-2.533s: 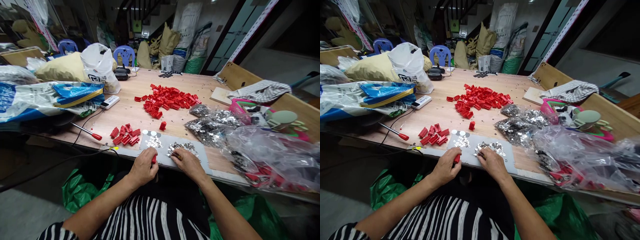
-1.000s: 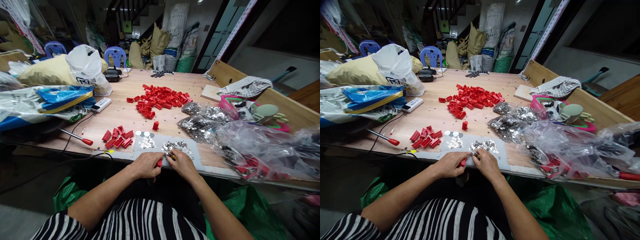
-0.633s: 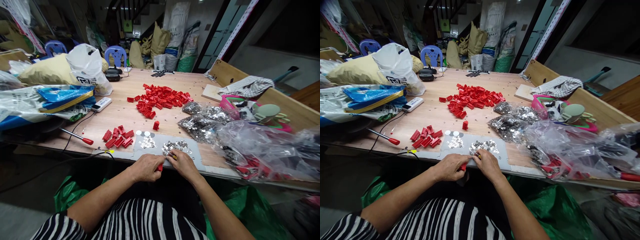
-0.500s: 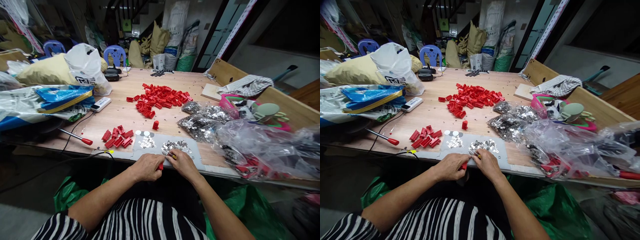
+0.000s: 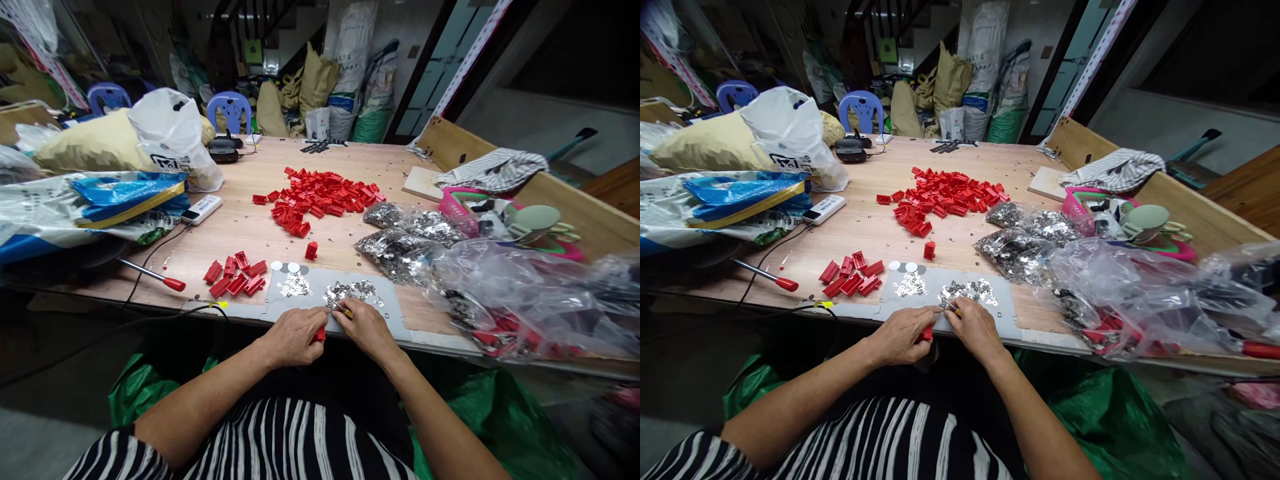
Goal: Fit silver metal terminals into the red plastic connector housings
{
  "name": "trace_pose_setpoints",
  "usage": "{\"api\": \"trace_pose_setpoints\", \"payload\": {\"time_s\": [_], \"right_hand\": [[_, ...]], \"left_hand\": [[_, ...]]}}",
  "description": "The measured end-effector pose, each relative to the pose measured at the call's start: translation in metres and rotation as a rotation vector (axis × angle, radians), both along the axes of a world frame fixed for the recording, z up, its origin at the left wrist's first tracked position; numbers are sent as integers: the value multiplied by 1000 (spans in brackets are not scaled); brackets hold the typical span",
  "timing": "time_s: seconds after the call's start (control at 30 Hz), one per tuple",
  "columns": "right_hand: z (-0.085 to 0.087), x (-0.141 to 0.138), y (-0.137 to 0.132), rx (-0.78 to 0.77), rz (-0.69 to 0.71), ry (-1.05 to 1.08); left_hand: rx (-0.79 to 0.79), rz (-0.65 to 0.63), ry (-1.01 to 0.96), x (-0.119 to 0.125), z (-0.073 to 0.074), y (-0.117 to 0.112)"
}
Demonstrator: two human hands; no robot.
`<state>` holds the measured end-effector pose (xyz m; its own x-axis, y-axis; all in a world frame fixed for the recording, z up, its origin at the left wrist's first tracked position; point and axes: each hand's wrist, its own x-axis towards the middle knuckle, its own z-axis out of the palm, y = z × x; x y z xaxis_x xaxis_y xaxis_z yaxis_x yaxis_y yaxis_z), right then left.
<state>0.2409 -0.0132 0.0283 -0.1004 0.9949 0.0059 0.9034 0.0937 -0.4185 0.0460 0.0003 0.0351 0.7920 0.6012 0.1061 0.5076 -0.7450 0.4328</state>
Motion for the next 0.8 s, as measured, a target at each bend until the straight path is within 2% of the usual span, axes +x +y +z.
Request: {"api": "trace_pose_setpoints", "payload": {"time_s": [0.27, 0.53, 0.67, 0.8], "right_hand": [[-2, 0, 0, 1, 5, -14], [-2, -1, 3, 119, -32, 7], [4, 5, 0, 147, 2, 118], [12, 10, -6, 81, -26, 205]], "left_hand": [[-23, -5, 63, 6, 6, 3], [-7, -24, 93, 5, 3, 0], [-40, 20, 35, 5, 0, 0], [-152, 92, -97, 0, 0, 2]]}}
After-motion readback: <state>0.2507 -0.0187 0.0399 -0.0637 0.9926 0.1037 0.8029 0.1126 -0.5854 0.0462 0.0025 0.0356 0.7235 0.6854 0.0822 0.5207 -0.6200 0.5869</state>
